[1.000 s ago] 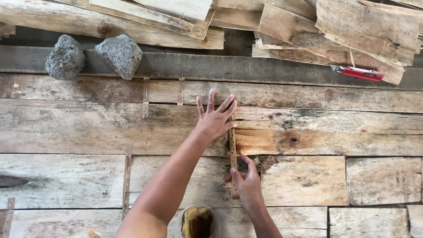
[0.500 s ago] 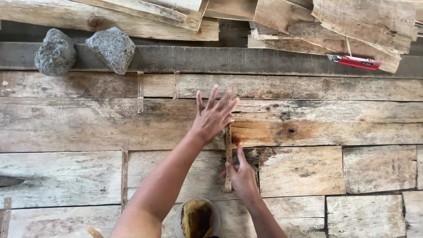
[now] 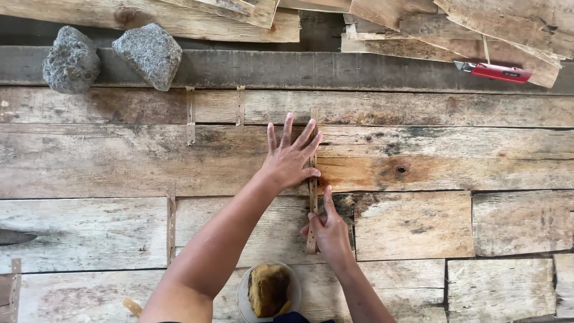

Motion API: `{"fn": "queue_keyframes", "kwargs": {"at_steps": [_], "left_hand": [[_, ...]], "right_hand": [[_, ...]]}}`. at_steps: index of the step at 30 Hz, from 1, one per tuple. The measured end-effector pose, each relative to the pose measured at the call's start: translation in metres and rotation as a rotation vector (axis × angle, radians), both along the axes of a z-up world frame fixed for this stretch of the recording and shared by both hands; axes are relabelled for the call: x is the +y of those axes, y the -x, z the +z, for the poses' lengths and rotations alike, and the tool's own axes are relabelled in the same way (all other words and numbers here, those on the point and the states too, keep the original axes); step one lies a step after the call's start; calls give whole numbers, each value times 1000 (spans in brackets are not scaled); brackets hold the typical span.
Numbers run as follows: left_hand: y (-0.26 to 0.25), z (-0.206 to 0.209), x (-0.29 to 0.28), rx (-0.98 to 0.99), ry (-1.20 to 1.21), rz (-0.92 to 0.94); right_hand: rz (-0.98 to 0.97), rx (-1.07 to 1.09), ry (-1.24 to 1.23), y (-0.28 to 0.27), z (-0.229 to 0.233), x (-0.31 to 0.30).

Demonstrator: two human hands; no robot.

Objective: Applying glue to thin wood strips and attaching them to a wooden board surface to create a pattern or reinforcement.

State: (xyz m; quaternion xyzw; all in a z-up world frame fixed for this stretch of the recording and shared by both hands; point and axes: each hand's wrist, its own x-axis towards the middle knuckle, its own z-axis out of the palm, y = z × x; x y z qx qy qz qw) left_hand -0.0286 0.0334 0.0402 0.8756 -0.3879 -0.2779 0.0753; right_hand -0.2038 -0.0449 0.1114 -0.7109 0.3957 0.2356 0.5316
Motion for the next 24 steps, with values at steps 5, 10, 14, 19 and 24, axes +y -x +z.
{"fn": "queue_keyframes", "kwargs": {"at_steps": [5,10,14,19,24], "left_hand": [[32,17,8,-114,110,119],[52,-2,14,-160,218,160],[50,8,18,-67,132,110],[45,11,17,-26,24,27],[54,33,12,-5,29,69]], "right_hand": [[0,-70,4,7,5,4],[52,-35,34,4,8,1],[61,-11,43,5,9,1],[0,-34,-6,3,7,3],[-12,-25,14,1,7,5]]}}
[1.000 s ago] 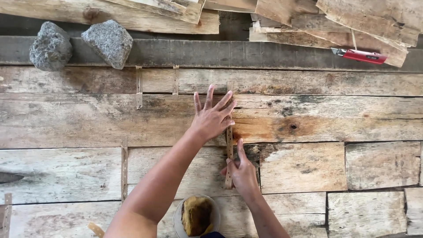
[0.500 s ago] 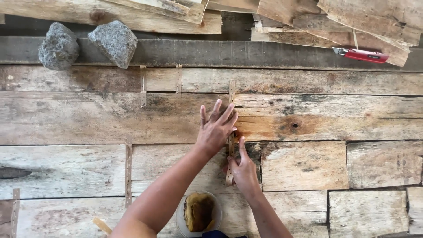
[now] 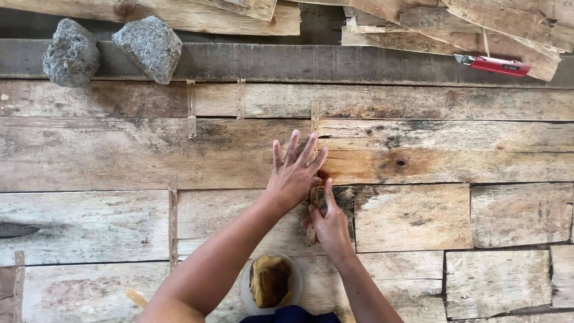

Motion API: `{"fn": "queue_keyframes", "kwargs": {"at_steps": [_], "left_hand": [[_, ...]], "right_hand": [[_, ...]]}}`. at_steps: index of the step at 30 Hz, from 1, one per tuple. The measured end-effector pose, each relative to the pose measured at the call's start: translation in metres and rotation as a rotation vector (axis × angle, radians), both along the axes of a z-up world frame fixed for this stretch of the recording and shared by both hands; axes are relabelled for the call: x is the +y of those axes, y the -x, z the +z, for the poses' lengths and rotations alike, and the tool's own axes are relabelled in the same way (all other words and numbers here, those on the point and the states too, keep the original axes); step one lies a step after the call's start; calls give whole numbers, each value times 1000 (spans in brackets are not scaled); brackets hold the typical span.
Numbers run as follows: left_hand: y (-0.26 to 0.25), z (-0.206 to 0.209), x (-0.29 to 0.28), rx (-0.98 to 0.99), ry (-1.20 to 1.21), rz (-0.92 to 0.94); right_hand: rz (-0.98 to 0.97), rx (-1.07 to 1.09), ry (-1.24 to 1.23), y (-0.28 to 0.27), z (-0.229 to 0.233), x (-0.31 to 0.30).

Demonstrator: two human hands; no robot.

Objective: Applying glue to thin wood strips and attaching them to a wooden board surface to create a pattern or reinforcement.

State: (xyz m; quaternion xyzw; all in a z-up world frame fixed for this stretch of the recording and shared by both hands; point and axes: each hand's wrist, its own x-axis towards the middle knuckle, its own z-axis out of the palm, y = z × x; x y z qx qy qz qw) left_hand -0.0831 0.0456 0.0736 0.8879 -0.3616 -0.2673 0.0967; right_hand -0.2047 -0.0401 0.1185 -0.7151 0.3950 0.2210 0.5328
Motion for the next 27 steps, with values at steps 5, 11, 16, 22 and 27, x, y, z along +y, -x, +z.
{"fn": "queue_keyframes", "kwargs": {"at_steps": [5,11,16,22,27], "left_hand": [[18,-57,8,-102,218,39],[16,-59,14,-79,202,-5],[16,-62,15,-88,183,-59],[14,-56,17,-96,175,-105],[13,-51,18,-103,148,-120]], "right_hand": [[41,12,64,0,4,1],[-4,46,61,7,-8,-1],[-6,24,125,8,-12,3],[-25,6,104,9,-11,-2],[-3,21,147,7,-19,0]]}}
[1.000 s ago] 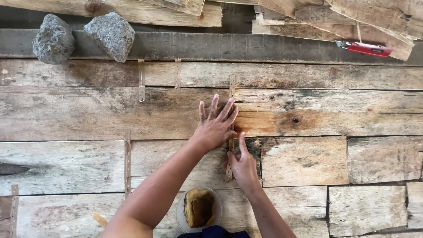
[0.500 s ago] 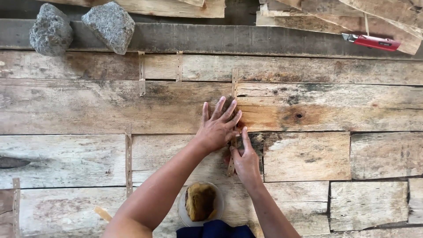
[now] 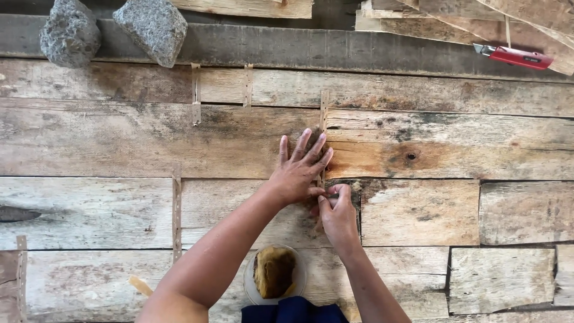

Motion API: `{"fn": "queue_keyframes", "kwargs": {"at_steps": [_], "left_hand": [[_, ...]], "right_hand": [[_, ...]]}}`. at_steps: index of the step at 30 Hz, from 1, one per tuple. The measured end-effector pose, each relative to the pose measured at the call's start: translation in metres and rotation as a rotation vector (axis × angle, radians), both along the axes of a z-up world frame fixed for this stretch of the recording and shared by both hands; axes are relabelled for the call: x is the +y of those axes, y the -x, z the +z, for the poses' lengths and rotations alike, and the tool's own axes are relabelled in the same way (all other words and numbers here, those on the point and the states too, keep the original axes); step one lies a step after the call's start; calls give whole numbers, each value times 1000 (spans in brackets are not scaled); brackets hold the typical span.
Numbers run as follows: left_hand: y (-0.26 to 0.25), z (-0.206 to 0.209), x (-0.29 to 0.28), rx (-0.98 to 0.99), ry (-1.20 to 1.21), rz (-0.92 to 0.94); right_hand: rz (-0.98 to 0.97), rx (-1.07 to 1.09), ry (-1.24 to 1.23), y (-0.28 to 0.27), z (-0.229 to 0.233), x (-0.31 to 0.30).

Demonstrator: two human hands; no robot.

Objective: Applying glue to thin wood strips and attaching them to a wooden board surface to create a pattern or reinforcement.

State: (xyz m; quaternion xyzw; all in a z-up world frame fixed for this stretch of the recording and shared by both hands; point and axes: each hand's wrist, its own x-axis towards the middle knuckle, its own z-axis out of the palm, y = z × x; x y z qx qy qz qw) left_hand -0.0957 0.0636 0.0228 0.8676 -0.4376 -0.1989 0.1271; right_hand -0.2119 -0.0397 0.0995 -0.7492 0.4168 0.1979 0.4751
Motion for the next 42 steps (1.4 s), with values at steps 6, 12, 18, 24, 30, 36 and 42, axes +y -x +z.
{"fn": "queue_keyframes", "kwargs": {"at_steps": [6,12,18,24,30,36,42], "left_hand": [[0,-3,-2,44,-54,-4],[-8,20,-2,65,-75,12],[-7,19,-3,147,-31,99],[-13,28,-3,162,-54,102],[-13,32,-3,205,-83,101],[-19,30,-1,132,-71,85],[-17,24,-1,120,-61,81]], "right_hand": [[128,-169,164,-2,9,17],[165,-378,415,-38,39,-12],[201,-325,742,-86,-16,-76],[361,-175,820,-135,-28,-58],[326,-250,811,-156,-64,-69],[342,-330,807,-158,-83,-80],[301,-419,878,-183,-111,-99]]}}
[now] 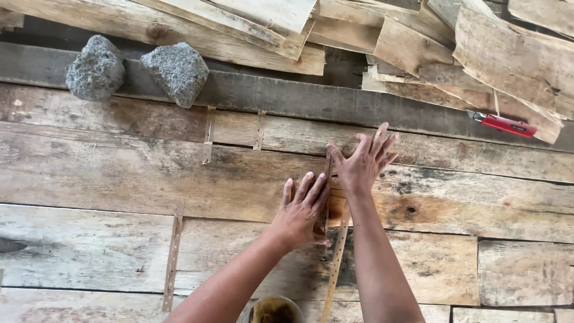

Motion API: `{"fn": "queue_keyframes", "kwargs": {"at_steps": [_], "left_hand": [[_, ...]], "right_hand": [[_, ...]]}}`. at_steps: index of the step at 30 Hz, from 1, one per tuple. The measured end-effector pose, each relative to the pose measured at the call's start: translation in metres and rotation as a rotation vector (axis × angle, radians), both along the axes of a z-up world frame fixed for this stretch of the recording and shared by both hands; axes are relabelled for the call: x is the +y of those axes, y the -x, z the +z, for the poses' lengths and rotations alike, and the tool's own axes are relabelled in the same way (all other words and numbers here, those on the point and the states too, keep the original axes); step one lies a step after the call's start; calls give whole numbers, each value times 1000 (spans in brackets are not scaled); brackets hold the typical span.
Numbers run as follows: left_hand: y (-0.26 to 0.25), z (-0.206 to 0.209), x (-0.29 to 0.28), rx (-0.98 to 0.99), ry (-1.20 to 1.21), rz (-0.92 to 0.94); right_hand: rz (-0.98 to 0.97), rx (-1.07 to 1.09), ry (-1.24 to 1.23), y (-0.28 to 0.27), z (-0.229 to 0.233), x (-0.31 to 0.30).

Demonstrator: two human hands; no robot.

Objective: Applying glue to thin wood strips and attaching them to a wooden board surface to create a pattern or reinforcement.

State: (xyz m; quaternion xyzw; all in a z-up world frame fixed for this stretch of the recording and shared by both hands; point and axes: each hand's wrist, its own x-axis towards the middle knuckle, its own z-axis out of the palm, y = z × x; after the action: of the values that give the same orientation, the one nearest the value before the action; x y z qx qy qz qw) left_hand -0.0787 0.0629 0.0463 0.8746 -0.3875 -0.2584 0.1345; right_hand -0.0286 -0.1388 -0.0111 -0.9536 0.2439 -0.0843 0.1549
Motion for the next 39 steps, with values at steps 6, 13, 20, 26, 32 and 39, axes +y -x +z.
{"fn": "queue_keyframes", "kwargs": {"at_steps": [6,13,20,26,32,39], "left_hand": [[-2,1,0,-3,17,-17],[2,-4,2,-12,25,-15],[-1,7,3,57,6,-6],[3,-5,2,-6,-2,-5],[4,-17,1,-16,-16,-24],[-3,-3,3,91,-34,-62]], "right_hand": [[-3,-63,48,-30,3,-12],[210,-47,95,11,20,-11],[285,61,46,48,29,-1],[384,203,65,80,19,-2],[410,393,157,100,52,17],[408,470,126,135,61,26]]}}
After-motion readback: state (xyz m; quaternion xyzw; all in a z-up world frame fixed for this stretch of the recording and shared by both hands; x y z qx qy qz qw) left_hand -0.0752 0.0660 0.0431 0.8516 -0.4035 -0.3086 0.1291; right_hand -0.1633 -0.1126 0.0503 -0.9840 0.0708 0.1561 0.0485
